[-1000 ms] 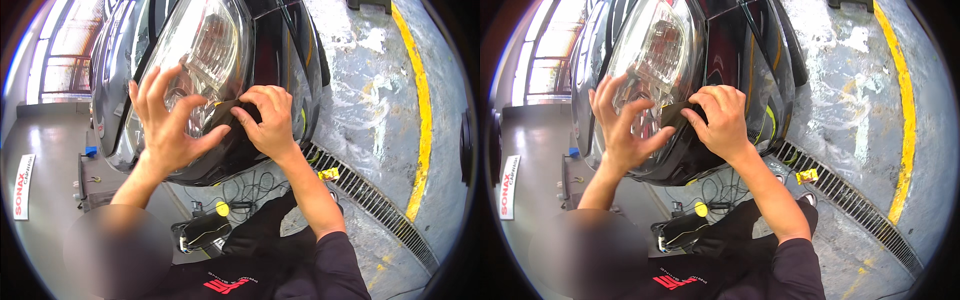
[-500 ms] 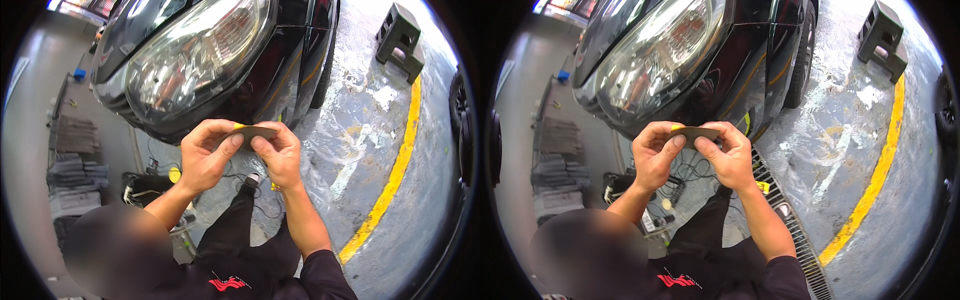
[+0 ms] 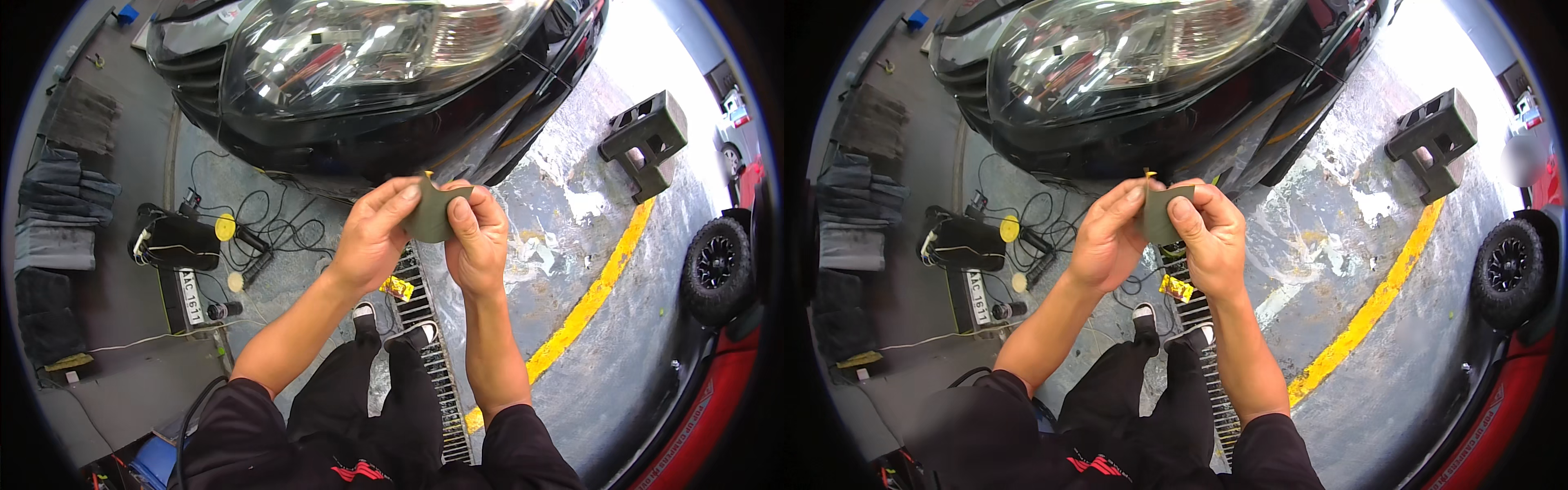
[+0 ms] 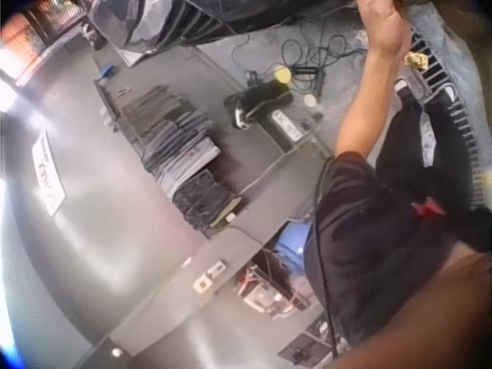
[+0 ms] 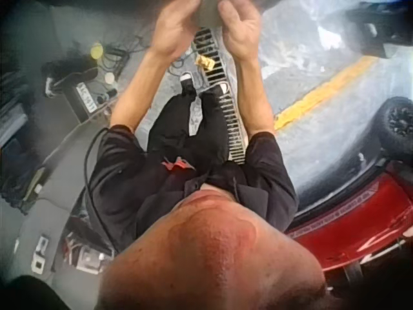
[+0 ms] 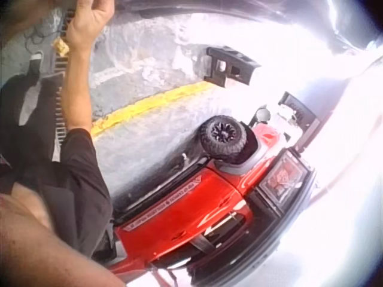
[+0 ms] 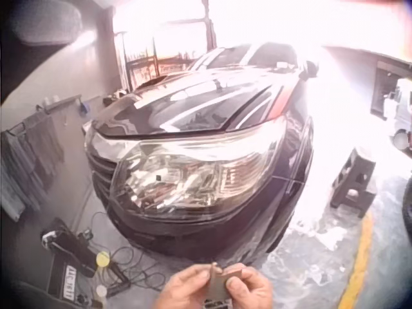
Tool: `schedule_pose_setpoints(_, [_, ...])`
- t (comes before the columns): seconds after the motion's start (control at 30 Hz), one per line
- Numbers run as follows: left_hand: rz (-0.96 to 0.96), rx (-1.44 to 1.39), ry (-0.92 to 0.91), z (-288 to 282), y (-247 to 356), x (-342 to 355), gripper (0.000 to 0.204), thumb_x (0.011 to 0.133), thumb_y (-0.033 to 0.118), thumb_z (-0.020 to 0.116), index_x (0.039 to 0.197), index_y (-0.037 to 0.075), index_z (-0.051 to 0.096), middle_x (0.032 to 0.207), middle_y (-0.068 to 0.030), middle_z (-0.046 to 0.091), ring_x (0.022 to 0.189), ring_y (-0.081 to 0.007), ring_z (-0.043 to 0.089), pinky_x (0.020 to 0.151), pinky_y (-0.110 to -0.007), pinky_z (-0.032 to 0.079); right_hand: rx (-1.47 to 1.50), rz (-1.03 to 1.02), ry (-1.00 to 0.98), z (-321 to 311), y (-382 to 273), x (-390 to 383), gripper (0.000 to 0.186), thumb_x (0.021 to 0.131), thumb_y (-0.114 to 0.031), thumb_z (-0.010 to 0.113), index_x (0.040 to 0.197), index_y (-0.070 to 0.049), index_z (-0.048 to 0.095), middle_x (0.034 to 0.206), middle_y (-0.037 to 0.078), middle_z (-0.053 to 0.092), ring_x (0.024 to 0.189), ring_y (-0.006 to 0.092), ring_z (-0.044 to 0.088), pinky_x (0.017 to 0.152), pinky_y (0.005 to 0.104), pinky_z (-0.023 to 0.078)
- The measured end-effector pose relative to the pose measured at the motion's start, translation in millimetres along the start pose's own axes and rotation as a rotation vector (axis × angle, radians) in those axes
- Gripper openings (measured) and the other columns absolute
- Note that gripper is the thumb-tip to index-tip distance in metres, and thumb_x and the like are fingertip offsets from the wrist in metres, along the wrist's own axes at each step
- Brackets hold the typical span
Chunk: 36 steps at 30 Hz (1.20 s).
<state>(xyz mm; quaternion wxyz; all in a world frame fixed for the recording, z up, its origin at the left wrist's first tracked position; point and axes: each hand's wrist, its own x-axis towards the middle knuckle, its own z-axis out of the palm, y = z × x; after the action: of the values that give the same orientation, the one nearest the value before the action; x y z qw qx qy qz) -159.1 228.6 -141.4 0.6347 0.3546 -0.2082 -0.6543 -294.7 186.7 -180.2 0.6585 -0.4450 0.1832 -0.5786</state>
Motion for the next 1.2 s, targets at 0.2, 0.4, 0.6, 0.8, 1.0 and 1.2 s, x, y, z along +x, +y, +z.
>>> schedule_pose_setpoints(0.2, [0.151,-0.066,-0.131,-20.9,-5.5,16.1,0.018,0.104,0.021,0.065,0.113,0.005,0.065,0.108,-0.0022,0.069,0.095,-0.0090,0.064,0.083,-0.028,0.053,-0.090,0.006,0.028,30.5,4.3,20.3,0.051,0.099,-0.034,0.072,0.133,0.001,0.058,0.114,0.006,0.063,0.105,0.0130,0.059,0.092,0.0285,0.048])
schedule_pose_setpoints(0.4, [0.310,0.111,0.028,-3.4,-13.7,16.7,0.023,0.104,0.020,0.066,0.112,-0.001,0.068,0.098,-0.0042,0.071,0.090,-0.0093,0.063,0.082,-0.026,0.051,-0.148,-0.034,-0.018,20.1,5.6,28.8,0.030,0.099,-0.024,0.073,0.116,0.001,0.070,0.124,0.013,0.066,0.110,0.0148,0.061,0.096,0.0297,0.049])
schedule_pose_setpoints(0.6, [0.406,-0.027,0.039,25.5,-38.4,16.6,0.023,0.101,0.011,0.068,0.117,-0.005,0.068,0.105,-0.0074,0.072,0.093,-0.0104,0.067,0.084,-0.026,0.056,-0.296,0.018,-0.038,-20.9,-21.6,52.7,0.016,0.097,-0.014,0.076,0.105,-0.001,0.072,0.101,0.003,0.069,0.090,0.0096,0.061,0.082,0.0249,0.048])
schedule_pose_setpoints(0.8, [0.550,0.028,0.183,49.2,-83.1,38.2,0.022,0.101,0.007,0.067,0.118,-0.008,0.067,0.109,-0.0135,0.074,0.099,-0.0186,0.072,0.092,-0.034,0.062,-0.456,0.067,-0.363,-53.6,-49.6,78.5,0.018,0.097,-0.016,0.075,0.105,-0.001,0.068,0.097,0.001,0.066,0.088,0.0083,0.058,0.080,0.0241,0.047])
schedule_pose_setpoints(1.0, [0.585,-0.015,0.202,53.7,-96.8,37.3,0.028,0.099,0.007,0.070,0.124,-0.005,0.067,0.113,-0.0127,0.073,0.105,-0.0163,0.070,0.094,-0.032,0.059,-0.767,-0.119,-0.636,-46.4,-71.6,104.8,0.015,0.097,-0.012,0.075,0.100,0.001,0.069,0.093,0.001,0.064,0.082,0.0082,0.055,0.074,0.0235,0.045])
schedule_pose_setpoints(1.2, [0.463,0.119,0.371,-25.7,-216.7,18.8,0.030,0.096,0.012,0.073,0.122,0.000,0.070,0.111,-0.0080,0.073,0.102,-0.0138,0.069,0.092,-0.030,0.055,-1.489,-0.883,-1.009,-17.2,-70.5,169.5,0.017,0.085,-0.009,0.082,0.098,-0.005,0.073,0.084,0.007,0.064,0.076,0.0238,0.058,0.079,0.0358,0.045])
